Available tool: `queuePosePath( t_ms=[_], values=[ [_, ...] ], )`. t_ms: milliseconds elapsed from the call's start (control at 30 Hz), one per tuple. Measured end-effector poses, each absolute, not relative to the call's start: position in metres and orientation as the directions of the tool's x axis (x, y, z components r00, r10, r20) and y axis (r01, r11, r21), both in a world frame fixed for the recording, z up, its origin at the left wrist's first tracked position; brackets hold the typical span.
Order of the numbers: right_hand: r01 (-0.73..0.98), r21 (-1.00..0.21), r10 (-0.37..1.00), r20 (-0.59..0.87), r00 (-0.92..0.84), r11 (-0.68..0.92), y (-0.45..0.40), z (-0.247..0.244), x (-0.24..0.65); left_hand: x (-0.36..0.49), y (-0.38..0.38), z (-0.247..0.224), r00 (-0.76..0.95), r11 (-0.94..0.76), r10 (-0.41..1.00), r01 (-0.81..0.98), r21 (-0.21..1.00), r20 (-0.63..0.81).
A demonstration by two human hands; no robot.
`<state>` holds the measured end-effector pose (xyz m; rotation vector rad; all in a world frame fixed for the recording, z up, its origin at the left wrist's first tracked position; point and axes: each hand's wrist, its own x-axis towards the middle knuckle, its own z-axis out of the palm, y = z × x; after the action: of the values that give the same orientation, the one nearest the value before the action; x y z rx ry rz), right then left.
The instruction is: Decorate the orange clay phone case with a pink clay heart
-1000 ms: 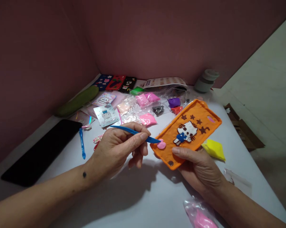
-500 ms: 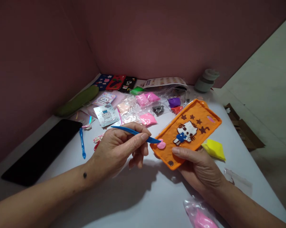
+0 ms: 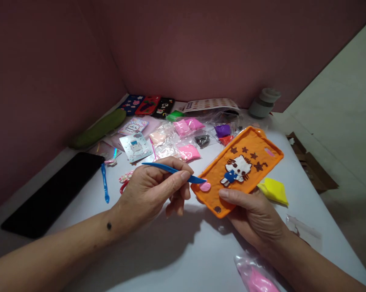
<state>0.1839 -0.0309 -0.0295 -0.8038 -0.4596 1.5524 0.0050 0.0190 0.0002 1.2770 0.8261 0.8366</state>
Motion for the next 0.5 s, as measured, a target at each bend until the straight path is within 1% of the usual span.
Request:
queuePosePath(
  t_ms=[100,333,500],
  values=[
    [-0.693,-0.702,0.968,-0.251,0.028,-0.162,-0.0313,-0.0292,0.1836,0.0051,0.0191,0.0018,0.472,0.103,0.880,-0.073,0.992,-0.057],
    [-0.704,-0.694,0.976,-0.219,0.006,-0.151,-0.0316,-0.0298,0.1833,0.0045,0.0186,0.0005,0.469,0.110,0.881,-0.067,0.992,-0.066],
    [-0.697,-0.698,0.971,-0.241,0.014,-0.163,-0.0310,-0.0301,0.1844,0.0038,0.0175,0.0012,0.469,0.107,0.881,-0.075,0.991,-0.060]
  ],
)
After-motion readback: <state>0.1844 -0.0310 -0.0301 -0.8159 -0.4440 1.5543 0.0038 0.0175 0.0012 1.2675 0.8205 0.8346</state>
